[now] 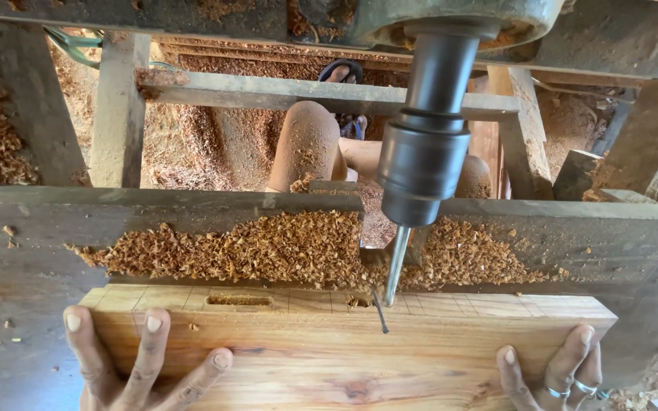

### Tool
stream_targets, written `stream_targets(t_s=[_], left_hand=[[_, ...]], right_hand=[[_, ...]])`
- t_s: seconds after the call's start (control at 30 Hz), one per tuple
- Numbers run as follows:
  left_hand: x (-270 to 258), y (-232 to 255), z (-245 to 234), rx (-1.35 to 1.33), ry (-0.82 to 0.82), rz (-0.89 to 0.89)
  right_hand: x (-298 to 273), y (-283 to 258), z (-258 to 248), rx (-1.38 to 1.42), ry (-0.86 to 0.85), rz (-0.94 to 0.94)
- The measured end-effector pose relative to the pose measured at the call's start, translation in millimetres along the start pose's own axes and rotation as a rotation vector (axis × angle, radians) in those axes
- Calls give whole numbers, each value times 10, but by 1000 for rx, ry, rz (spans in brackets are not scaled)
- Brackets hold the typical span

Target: The recorder uses a vertical routing machine to carve a precise groove into a wooden plank.

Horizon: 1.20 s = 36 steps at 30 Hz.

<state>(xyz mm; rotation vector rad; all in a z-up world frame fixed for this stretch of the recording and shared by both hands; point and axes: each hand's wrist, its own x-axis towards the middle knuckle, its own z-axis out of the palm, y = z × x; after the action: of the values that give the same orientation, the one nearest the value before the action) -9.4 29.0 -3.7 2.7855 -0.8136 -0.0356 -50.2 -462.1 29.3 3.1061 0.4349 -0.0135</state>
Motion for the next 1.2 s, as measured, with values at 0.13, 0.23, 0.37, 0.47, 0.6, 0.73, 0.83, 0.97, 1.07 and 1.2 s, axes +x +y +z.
stream_targets(t_s=[0.13, 0.23, 0.37, 0.47, 0.6, 0.73, 0.83, 0.97, 1.07, 1.2], left_hand=[[62, 10, -26, -17, 0, -44], [76, -24, -18, -20, 5, -64], [206, -77, -60, 290, -74, 232], [30, -21, 1, -76, -19, -107], [39, -57, -4, -87, -29, -52], [177, -35, -103, -122, 4, -100], [220, 64, -253, -212, 10, -124], [252, 97, -342, -337, 20, -168], [127, 116, -290, -342, 25, -151], [-278, 142, -80, -299, -60, -90]], right_hand=[[76, -74, -37, 54, -11, 79], [110, -88, -53, 74, -8, 95], [238, -175, -139, 107, -17, 119], [169, -43, -56, 66, -10, 78], [192, 30, -22, 42, 24, 49], [284, -21, -83, 69, 51, 21], [457, -329, -370, 178, 30, 121], [585, -423, -524, 254, 23, 131], [291, -374, -489, 273, -26, 147], [-19, -304, -316, 251, -60, 133]])
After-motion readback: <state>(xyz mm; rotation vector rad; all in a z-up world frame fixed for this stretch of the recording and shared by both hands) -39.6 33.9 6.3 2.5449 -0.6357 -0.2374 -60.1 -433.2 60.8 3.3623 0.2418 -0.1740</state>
